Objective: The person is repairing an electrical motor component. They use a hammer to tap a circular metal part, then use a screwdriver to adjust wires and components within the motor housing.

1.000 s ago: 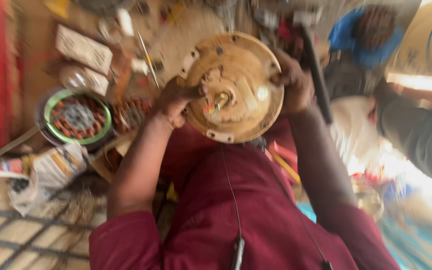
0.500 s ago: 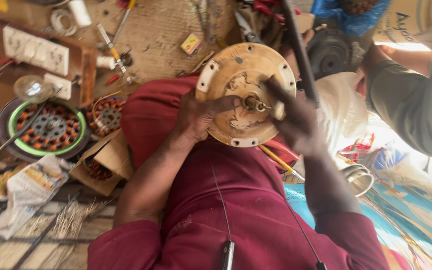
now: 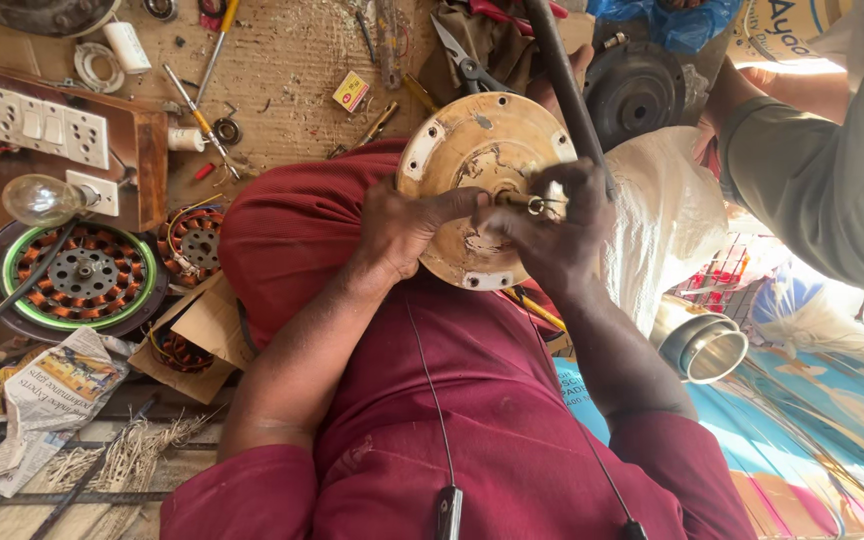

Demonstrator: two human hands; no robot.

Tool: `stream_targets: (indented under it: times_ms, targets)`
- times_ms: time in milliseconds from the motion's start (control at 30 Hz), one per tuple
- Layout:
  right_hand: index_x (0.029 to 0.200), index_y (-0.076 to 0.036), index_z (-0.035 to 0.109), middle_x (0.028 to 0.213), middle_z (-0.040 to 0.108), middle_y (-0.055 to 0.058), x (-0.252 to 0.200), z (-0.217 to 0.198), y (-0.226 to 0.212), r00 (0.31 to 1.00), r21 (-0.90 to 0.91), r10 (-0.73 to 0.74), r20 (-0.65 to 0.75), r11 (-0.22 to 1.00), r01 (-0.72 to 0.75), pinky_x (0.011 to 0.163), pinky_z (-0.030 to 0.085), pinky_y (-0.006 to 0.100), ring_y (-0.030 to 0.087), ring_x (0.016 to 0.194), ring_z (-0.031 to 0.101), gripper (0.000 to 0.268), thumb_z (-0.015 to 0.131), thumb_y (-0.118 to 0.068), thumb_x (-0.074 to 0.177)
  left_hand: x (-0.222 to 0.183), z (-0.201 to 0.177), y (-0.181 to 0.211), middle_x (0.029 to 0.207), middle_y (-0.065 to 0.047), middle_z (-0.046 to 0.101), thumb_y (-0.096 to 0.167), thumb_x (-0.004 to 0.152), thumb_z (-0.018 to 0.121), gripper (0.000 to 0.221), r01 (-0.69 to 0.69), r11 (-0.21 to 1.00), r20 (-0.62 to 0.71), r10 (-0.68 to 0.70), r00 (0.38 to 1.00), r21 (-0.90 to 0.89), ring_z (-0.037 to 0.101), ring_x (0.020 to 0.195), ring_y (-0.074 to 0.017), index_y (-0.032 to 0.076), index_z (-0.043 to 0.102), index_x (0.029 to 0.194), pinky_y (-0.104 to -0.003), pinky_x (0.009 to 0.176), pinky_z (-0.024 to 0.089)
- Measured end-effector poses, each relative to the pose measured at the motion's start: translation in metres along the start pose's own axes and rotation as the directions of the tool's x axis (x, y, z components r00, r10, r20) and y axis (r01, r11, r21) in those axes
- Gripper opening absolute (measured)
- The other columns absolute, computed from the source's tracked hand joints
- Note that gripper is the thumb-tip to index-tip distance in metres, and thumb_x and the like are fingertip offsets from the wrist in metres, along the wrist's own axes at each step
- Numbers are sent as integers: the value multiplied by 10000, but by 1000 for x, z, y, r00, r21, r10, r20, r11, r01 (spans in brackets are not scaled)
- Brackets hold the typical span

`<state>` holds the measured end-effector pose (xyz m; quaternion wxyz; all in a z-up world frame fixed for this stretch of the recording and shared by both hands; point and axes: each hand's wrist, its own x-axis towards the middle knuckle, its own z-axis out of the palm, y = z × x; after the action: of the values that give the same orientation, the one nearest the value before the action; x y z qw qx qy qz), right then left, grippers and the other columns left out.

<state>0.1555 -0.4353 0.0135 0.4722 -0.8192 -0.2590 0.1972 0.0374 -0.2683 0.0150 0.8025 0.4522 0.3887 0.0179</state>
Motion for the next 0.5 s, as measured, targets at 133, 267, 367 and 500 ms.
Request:
stream_targets:
  times_ms: [133,267,367,500]
  targets:
    - [1528,3,412,1588,483,149,-5,-14,-7,959,324,-237,158,930,176,1308,362,385,234,1519,464,832,878,-107,847,-3,2,7,980,-109,814,157,733,900,463,33,998,45,-30,999,-58,779,812,-146,-39,747,1124,-304,729,669]
    - [1613,13,387,1691,435,185,-16,-24,-8,939,491,-176,296,871,9,1315,324,390,247,1561,402,670,703,-9,1023,0,6,7,1005,-147,798,121,697,911,512,23,993,33,-20,999,-113,779,828,-176,-44,723,1143,-335,739,683]
    - [1567,9,472,1603,559,174,-24,-36,-3,918,265,-112,381,964,8,1295,392,409,254,1528,513,620,702,7,991,-3,4,4,1012,-171,796,121,683,914,543,48,983,68,-36,997,-180,784,835,-208,-59,716,1156,-357,748,687]
    - [1560,11,452,1573,513,170,-17,-40,9,997,609,-65,35,793,30,1306,353,400,244,1504,482,605,666,-35,996,-14,-9,14,1064,-154,788,130,714,925,563,-104,977,104,125,987,-187,769,904,-191,-64,707,1196,-341,835,662]
